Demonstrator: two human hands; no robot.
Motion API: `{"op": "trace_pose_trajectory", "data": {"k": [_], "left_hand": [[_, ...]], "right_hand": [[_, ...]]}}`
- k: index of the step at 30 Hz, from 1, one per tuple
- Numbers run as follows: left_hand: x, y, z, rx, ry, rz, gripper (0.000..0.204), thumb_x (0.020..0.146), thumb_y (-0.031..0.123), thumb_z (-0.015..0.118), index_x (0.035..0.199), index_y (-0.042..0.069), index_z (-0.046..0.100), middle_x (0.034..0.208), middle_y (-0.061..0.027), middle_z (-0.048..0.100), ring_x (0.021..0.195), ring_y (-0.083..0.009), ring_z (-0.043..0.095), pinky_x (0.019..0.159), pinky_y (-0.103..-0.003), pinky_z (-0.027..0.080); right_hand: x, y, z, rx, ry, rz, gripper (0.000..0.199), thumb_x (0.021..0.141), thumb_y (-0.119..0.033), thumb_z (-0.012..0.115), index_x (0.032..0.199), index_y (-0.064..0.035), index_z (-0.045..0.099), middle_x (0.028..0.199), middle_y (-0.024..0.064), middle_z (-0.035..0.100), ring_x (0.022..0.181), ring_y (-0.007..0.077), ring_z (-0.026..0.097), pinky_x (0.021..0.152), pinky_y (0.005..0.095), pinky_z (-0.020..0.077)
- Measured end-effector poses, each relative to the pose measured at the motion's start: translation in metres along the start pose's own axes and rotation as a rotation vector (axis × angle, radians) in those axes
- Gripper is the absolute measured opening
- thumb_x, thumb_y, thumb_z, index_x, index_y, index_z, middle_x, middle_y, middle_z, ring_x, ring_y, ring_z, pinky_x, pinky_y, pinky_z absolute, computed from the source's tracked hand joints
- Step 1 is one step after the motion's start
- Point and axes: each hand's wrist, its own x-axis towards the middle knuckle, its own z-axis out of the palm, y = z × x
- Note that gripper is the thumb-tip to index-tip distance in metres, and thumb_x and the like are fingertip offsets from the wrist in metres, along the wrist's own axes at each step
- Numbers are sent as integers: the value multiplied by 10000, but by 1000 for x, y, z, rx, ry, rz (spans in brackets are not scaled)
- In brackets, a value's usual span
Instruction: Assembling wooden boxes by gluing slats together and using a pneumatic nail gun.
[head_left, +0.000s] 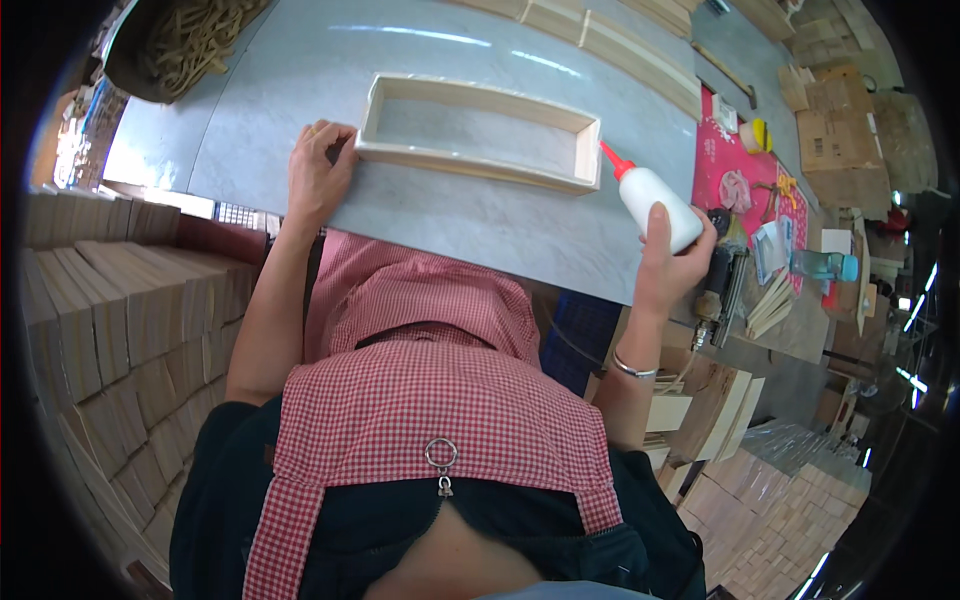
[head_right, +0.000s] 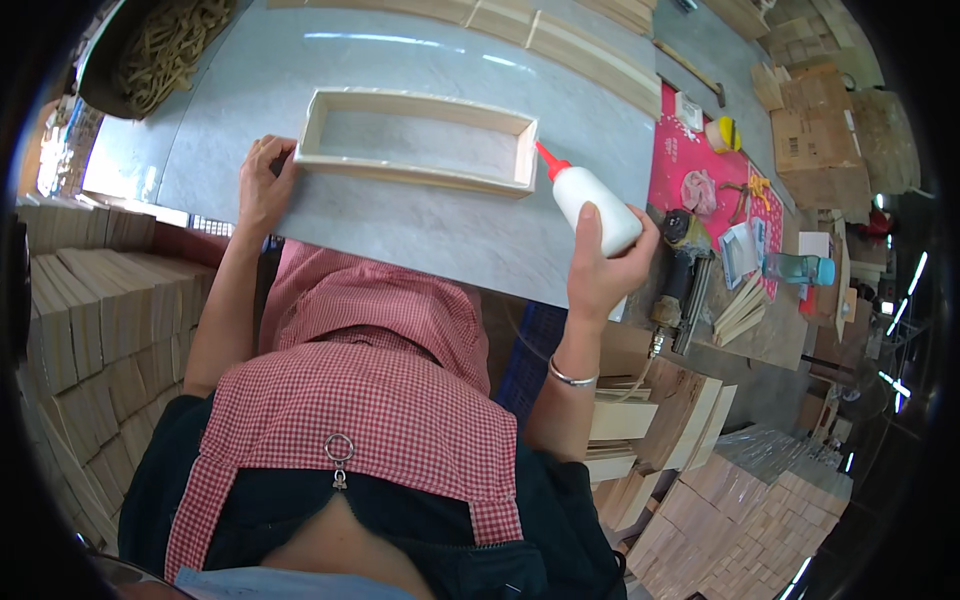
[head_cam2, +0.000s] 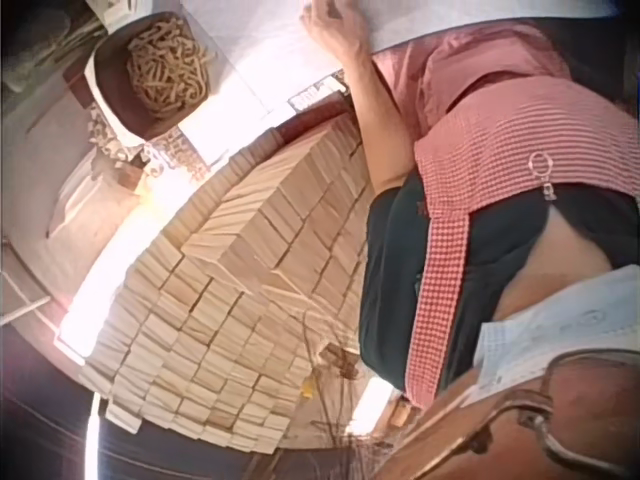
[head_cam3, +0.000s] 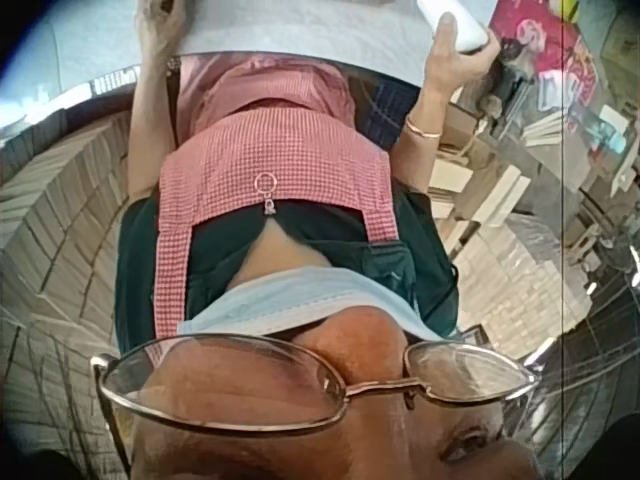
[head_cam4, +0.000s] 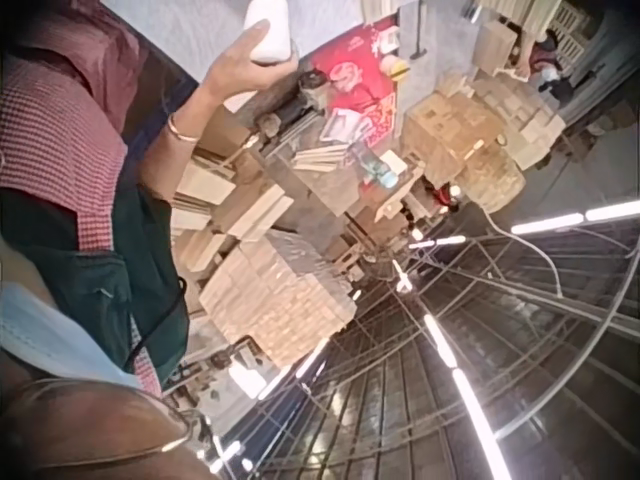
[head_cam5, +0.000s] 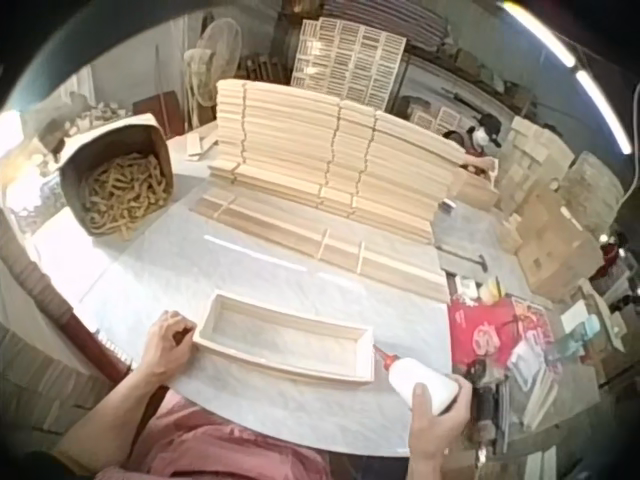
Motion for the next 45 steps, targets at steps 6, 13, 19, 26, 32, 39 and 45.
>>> {"op": "trace_pose_trajectory", "data": {"k": [6, 13, 19, 26, 32, 39, 45], "left_hand": [[2, 0, -5, 19, -4, 24, 103, 892, 79, 636, 945, 10, 690, 900, -69, 613, 841, -217, 529, 774, -330, 455], [3, -4, -3, 4, -67, 50, 72, 877, 49, 605, 932, 17, 640, 919, -77, 608, 858, -238, 521, 799, -334, 438], [1, -7, 0, 21, -57, 57, 78, 868, 49, 610, 941, 21, 619, 908, -74, 587, 833, -226, 494, 757, -324, 416], [1, -14, -4, 10, -75, 42, 92, 872, 65, 618, 951, 17, 610, 888, -70, 562, 795, -209, 465, 700, -310, 387], [1, -21, -5, 1, -87, 17, 113, 899, 105, 609, 967, 14, 608, 889, -72, 564, 782, -210, 481, 695, -315, 396], [6, -36, -8, 97, -158, 31, 171, 926, 147, 587, 1016, 6, 625, 932, -85, 600, 797, -214, 515, 720, -321, 422], [14, -50, 1, 157, -99, 23, 208, 928, 152, 573, 1055, 3, 641, 969, -94, 634, 810, -216, 534, 740, -326, 440]], "right_hand": [[61, 19, 17, 136, 217, 100, 485, 826, -265, 778, 1137, -8, 509, 1081, 171, 573, 926, 266, 582, 824, 376, 518], [207, 102, 7, -281, 338, 81, 489, 760, -238, 777, 1065, -9, 470, 1063, 167, 520, 901, 289, 554, 848, 409, 497], [278, 157, 4, -457, 171, 151, 509, 784, -255, 774, 1128, 16, 514, 1065, 219, 616, 945, 362, 641, 861, 439, 527], [304, 188, -39, -919, -264, 321, 401, 864, -305, 710, 1134, -11, 674, 1086, 209, 720, 1008, 372, 703, 836, 456, 564], [290, 203, -49, -1016, -263, 327, 309, 906, -300, 639, 1067, -63, 753, 1050, 168, 749, 967, 351, 718, 793, 447, 577], [228, 171, -85, -876, 294, -107, 354, 902, -313, 632, 1126, -50, 705, 1060, 166, 711, 977, 337, 664, 816, 428, 531], [55, 148, -208, -760, 765, -85, 344, 873, -239, 687, 1130, -10, 672, 1049, 161, 672, 954, 333, 626, 865, 406, 502]]}}
